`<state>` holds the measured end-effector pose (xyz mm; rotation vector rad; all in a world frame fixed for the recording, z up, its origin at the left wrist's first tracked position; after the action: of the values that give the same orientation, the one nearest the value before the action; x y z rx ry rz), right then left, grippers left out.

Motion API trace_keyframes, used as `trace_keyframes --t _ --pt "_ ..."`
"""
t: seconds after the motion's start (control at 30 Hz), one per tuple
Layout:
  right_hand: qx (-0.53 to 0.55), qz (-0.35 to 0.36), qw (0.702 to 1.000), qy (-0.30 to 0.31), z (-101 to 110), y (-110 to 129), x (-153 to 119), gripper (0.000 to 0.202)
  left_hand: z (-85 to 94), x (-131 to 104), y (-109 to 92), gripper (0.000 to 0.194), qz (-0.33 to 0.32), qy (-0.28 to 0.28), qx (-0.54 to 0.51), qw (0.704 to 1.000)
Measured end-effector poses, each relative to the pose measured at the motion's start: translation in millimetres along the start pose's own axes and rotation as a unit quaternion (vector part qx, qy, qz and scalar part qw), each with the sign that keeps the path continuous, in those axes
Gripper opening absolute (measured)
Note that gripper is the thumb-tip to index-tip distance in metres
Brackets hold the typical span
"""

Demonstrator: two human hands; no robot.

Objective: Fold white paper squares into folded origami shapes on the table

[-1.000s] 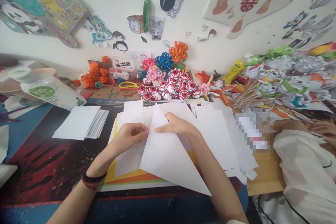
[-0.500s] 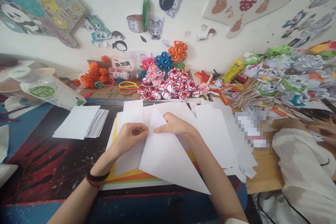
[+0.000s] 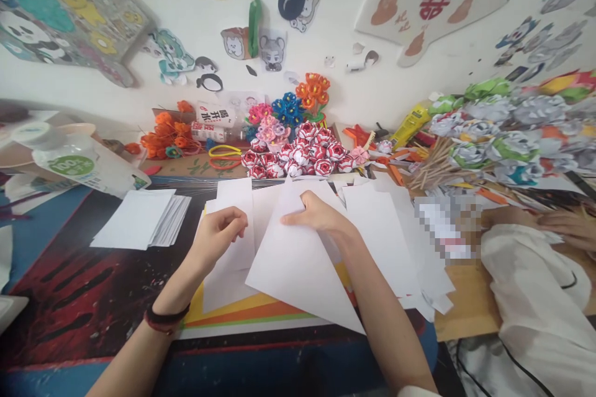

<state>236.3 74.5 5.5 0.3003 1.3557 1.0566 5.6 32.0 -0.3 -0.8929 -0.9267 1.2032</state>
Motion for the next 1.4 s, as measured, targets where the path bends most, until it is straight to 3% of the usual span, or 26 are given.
trace_keyframes --t 0.2,0.4,0.47,0.57,0.7,0.8,0.87,1.0,1.07,1.1,1.17,1.23,1.3,1.4 --pt "0.035 0.008 0.997 0.064 -2 0 2 0.051 4.5 -1 7 0.02 0.004 -0.028 0.022 0.999" --pt "0.053 0.035 0.994 0.093 -2 4 1 0.037 3.9 0 7 0.036 0.0 -0.004 0.028 1.0" --pt "0.053 0.047 0.992 0.105 -1 4 2 0.035 2.0 -1 -1 0.039 -0.019 0.036 0.023 0.999" --pt "0.063 0.055 0.993 0.087 3 2 5 0.039 -5.0 -14 -23 0.031 -0.056 0.155 -0.012 0.986" --pt "0.118 0.06 0.989 0.06 10 -4 12 0.047 -25.2 -53 -62 0.02 -0.104 0.263 -0.017 0.959" --pt "0.167 0.08 0.982 0.046 13 -6 16 0.042 -66.3 -94 -77 0.012 -0.163 0.311 0.009 0.936" --pt "0.211 0.104 0.972 0.027 16 -5 17 0.039 -111.4 -127 -71 0.009 -0.26 0.366 0.078 0.89" --pt "0.285 0.145 0.947 0.006 18 -3 21 0.04 -210.2 -189 -29 0.024 -0.395 0.394 0.263 0.787" --pt "0.3 0.16 0.94 0.013 16 -1 21 0.042 -241.5 -209 -12 0.036 -0.434 0.378 0.261 0.775" --pt "0.301 0.167 0.939 0.016 15 0 21 0.043 -247.5 -213 -9 0.039 -0.447 0.346 0.253 0.785" --pt "0.292 0.177 0.94 0.019 12 1 19 0.044 -239.7 -208 -13 0.038 -0.445 0.278 0.236 0.818" --pt "0.277 0.18 0.944 0.019 8 3 17 0.044 -210.0 -191 -30 0.035 -0.465 0.247 0.195 0.827" --pt "0.273 0.186 0.943 0.028 5 4 14 0.043 -162.5 -160 -51 0.028 -0.445 0.159 0.228 0.851" --pt "0.291 0.205 0.933 0.058 1 5 10 0.038 -82.3 -104 -68 0.015 -0.316 -0.035 0.322 0.892"
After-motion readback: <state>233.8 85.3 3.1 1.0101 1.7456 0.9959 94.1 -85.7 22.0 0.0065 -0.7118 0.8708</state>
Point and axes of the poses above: each hand's wrist, its own x-axis towards the middle knuckle, its own z-axis out of the back of the hand, y = z × x, the point moved 3 cm from there along x, towards the middle knuckle, and after that the axes turned 14 degrees about -z, right-handed, at the moved point
